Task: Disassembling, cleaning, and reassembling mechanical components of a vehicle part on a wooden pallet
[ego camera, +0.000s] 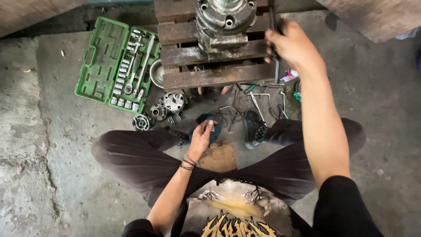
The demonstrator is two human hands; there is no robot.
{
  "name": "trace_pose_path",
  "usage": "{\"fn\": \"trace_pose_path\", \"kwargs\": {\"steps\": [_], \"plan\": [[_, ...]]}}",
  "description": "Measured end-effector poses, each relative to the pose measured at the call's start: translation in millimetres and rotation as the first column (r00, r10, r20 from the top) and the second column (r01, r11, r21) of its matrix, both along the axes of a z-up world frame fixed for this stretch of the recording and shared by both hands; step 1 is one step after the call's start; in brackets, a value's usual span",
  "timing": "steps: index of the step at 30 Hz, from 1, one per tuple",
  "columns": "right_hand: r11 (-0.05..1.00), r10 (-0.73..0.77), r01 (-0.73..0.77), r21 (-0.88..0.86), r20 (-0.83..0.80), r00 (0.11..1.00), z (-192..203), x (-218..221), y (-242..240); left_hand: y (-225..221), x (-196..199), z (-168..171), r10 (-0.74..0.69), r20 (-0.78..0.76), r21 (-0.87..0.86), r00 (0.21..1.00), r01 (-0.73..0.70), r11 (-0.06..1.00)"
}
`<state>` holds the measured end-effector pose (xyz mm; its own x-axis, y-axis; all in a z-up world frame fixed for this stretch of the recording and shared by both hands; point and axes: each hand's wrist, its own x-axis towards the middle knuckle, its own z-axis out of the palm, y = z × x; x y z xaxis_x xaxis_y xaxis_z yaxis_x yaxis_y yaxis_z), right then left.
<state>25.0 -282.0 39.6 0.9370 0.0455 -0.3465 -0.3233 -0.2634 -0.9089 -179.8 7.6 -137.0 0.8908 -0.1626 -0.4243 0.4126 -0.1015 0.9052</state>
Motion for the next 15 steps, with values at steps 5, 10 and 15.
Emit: {"fn": "trace_pose_path", "kwargs": {"steps": [5, 10, 15], "plan": [[0.929, 0.013, -0.020, -0.370, -0.024, 1.000, -15, 33, 30, -1, -1, -13, -0.053, 0.013, 0.075, 0.998, 0.052, 0.996], [0.647, 0.110, 0.058, -0.760, 0.168, 0.980, -58, 38, 24, -5, -2, -6, -0.055, -0.019, 0.044, 0.998, 0.056, 0.997], [0.633, 0.157, 0.083, -0.770, 0.233, 0.960, -46, 31, 31, -5, -1, 6, -0.039, -0.091, 0.055, 0.995, 0.044, 0.998]]}}
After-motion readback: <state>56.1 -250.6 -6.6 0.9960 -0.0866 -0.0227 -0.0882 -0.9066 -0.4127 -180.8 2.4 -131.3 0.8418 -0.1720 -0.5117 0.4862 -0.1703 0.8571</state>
